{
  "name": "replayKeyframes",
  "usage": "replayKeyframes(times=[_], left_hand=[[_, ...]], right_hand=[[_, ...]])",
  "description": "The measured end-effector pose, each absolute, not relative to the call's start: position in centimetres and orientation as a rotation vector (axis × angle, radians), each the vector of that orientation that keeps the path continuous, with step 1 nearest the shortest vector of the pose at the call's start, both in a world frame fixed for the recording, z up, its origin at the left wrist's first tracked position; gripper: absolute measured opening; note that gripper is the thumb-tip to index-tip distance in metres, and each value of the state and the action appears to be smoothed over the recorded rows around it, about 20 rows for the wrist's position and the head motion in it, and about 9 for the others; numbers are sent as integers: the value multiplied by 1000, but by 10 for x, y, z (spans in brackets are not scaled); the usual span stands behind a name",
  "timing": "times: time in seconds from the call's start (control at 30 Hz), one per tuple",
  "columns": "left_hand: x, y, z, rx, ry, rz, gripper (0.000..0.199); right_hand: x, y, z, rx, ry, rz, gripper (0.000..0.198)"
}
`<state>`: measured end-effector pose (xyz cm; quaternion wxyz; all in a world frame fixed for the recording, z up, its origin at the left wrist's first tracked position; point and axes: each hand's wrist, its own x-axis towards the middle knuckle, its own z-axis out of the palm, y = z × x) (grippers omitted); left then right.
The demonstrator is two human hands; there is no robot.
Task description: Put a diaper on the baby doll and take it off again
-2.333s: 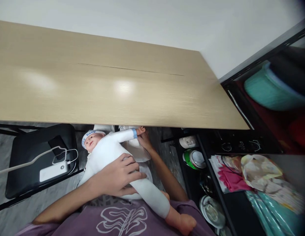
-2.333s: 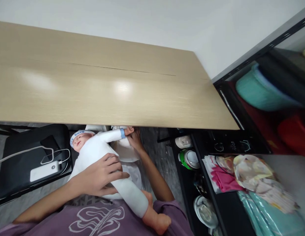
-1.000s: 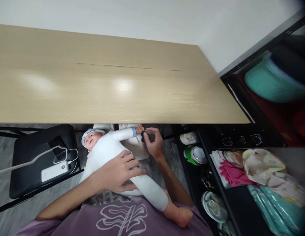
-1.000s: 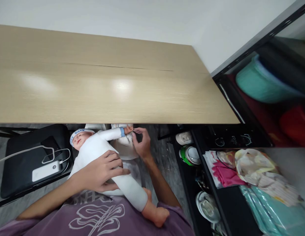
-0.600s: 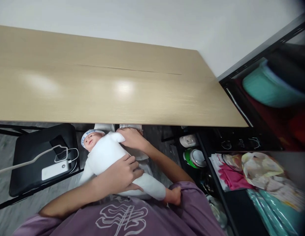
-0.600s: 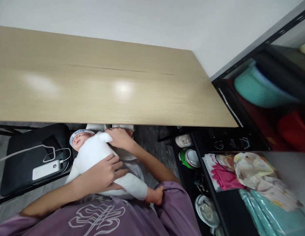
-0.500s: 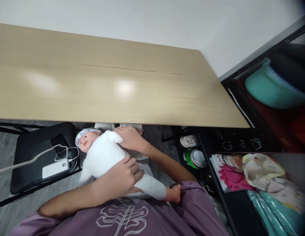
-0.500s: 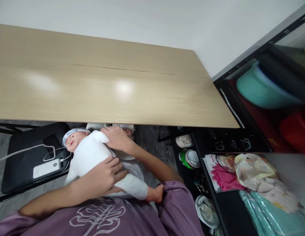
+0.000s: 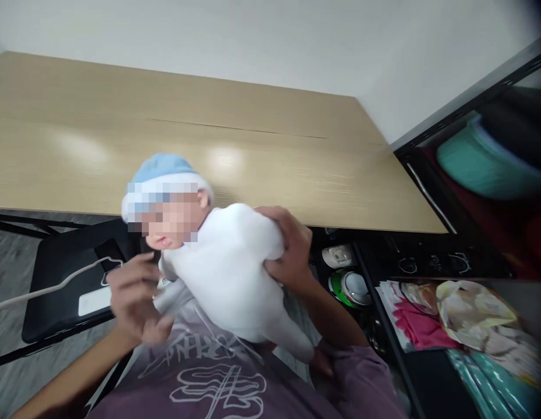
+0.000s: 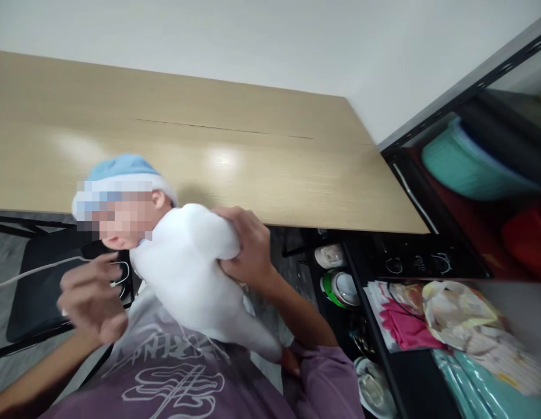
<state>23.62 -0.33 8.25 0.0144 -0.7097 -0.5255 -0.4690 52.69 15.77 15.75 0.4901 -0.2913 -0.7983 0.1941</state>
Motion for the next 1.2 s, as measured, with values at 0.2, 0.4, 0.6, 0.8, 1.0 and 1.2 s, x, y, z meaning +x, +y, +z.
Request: replayKeyframes(times=[0.2,0.4,0.6,0.8,1.0,1.2], left_hand=[[219,71,105,-2280,-1923,-1226,102],[200,147,155,-2367,-2047,-989,68],[176,216,162,-2477,-1959,-758,68],[158,261,139,-2466,-2016,-574,68],[145,297,127,-2393,-2050,-447,64],[131,343,121,-2370,-2079,-458,70]], right_hand=[[530,193,153,-925,-1558,479,28],[551,253,151,-1251,-1818,203,29],[564,300,139,-1532,-2272,-162,27],[543,333,118,-1586,-2377,-145,29],[527,375,99,-1609,-2368,-143,38],[507,421,91,-1620,-2338,-118,39]])
